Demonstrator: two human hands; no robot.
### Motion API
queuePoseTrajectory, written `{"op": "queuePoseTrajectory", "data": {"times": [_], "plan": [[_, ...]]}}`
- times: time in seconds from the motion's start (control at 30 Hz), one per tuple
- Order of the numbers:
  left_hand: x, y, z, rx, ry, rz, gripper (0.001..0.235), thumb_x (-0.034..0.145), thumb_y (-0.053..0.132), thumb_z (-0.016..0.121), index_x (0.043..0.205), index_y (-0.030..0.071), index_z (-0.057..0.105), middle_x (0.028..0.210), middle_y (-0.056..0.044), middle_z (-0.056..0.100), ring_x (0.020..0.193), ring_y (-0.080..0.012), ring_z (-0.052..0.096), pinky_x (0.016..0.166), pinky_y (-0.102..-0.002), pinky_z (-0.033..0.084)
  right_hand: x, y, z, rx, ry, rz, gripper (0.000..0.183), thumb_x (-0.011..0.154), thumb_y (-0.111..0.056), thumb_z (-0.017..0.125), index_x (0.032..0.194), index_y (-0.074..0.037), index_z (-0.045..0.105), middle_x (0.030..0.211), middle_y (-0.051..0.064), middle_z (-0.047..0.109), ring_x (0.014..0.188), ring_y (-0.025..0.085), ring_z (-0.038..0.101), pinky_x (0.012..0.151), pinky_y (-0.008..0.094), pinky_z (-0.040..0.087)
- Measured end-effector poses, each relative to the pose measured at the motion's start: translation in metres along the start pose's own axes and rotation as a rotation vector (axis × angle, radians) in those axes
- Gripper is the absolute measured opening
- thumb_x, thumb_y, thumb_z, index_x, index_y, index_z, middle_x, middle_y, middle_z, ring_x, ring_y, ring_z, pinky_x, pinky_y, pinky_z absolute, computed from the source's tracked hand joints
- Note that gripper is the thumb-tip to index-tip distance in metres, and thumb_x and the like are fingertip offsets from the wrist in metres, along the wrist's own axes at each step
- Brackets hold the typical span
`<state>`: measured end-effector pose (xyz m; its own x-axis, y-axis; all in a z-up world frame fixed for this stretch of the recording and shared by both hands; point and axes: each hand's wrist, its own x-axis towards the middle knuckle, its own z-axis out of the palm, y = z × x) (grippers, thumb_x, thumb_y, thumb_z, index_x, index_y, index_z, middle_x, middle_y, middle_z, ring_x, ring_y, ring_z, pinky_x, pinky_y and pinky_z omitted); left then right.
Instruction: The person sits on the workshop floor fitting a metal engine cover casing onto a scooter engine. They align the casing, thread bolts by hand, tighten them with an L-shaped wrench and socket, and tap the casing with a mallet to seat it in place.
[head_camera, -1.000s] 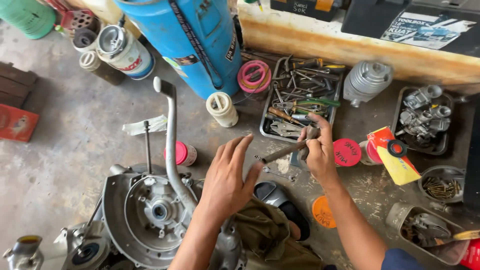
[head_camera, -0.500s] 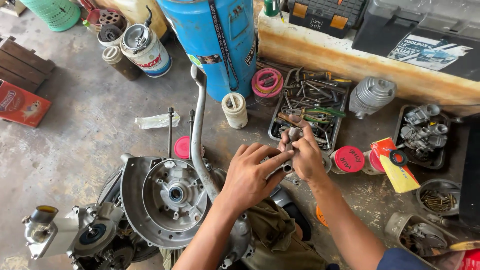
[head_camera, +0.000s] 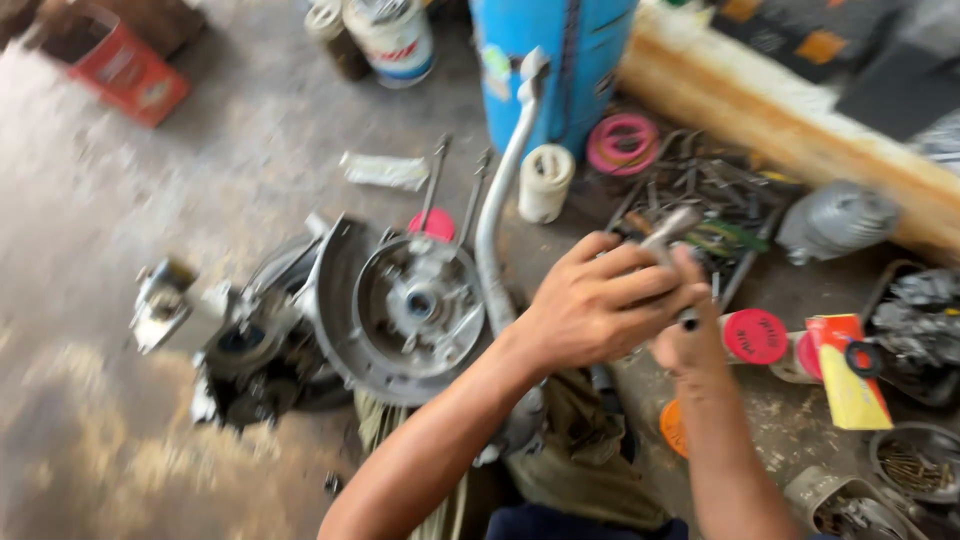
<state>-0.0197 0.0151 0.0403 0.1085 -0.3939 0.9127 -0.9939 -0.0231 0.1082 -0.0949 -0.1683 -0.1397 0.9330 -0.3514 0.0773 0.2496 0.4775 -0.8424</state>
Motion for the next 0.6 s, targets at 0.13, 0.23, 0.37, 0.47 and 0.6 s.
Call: {"op": "queuePoseTrajectory", "data": {"times": [0.13, 0.23, 0.37, 0.47, 0.6], "plan": [[0.001, -0.002, -0.009, -0.038, 0.067, 0.059, 0.026, 0.107, 0.018, 0.047, 0.096, 0.010, 0.068, 0.100, -0.007, 0.065, 0.091, -0.0276, 0.066, 0.082, -0.040, 0.046, 0.015, -0.060, 0.072, 0.483, -0.061, 0.377, 0.037, 0.104, -0.042, 0.055, 0.129, -0.014, 0.056, 0.098, -0.004, 0.056, 0.083, 0.008, 0.057, 0.069, 0.014, 0.050], [-0.009, -0.006, -0.024, 0.013, -0.099, -0.003, 0.023, 0.095, 0.035, 0.068, 0.111, 0.019, 0.072, 0.112, -0.001, 0.067, 0.105, -0.0208, 0.065, 0.091, -0.038, 0.046, 0.029, -0.080, 0.088, 0.531, -0.044, 0.389, 0.027, 0.109, -0.032, 0.048, 0.122, -0.009, 0.055, 0.094, -0.002, 0.058, 0.073, 0.007, 0.056, 0.061, 0.016, 0.051], [-0.010, -0.007, -0.061, -0.107, 0.030, -0.273, 0.046, 0.090, 0.048, 0.071, 0.117, 0.011, 0.072, 0.113, -0.006, 0.071, 0.099, -0.0217, 0.068, 0.093, -0.041, 0.054, 0.024, -0.100, 0.125, 0.322, -0.069, 0.139, 0.024, 0.112, -0.028, 0.049, 0.111, -0.008, 0.062, 0.089, 0.004, 0.064, 0.066, 0.011, 0.055, 0.056, 0.024, 0.040], [-0.029, -0.002, -0.087, -0.231, 0.121, -0.792, 0.039, 0.109, 0.029, 0.038, 0.128, 0.008, 0.066, 0.124, -0.011, 0.066, 0.107, -0.0198, 0.066, 0.091, -0.034, 0.057, 0.008, -0.096, 0.143, 0.281, -0.159, 0.028, 0.025, 0.112, -0.027, 0.054, 0.118, -0.007, 0.067, 0.096, 0.012, 0.069, 0.078, 0.021, 0.066, 0.068, 0.029, 0.055], [-0.075, 0.005, -0.099, -0.319, 0.094, -1.043, 0.050, 0.110, 0.033, 0.029, 0.125, 0.003, 0.066, 0.116, -0.009, 0.070, 0.100, -0.0187, 0.066, 0.089, -0.032, 0.052, -0.004, -0.068, 0.159, 0.242, -0.285, 0.115, 0.027, 0.109, -0.032, 0.059, 0.122, -0.009, 0.062, 0.099, 0.013, 0.064, 0.086, 0.024, 0.065, 0.077, 0.034, 0.056]]}}
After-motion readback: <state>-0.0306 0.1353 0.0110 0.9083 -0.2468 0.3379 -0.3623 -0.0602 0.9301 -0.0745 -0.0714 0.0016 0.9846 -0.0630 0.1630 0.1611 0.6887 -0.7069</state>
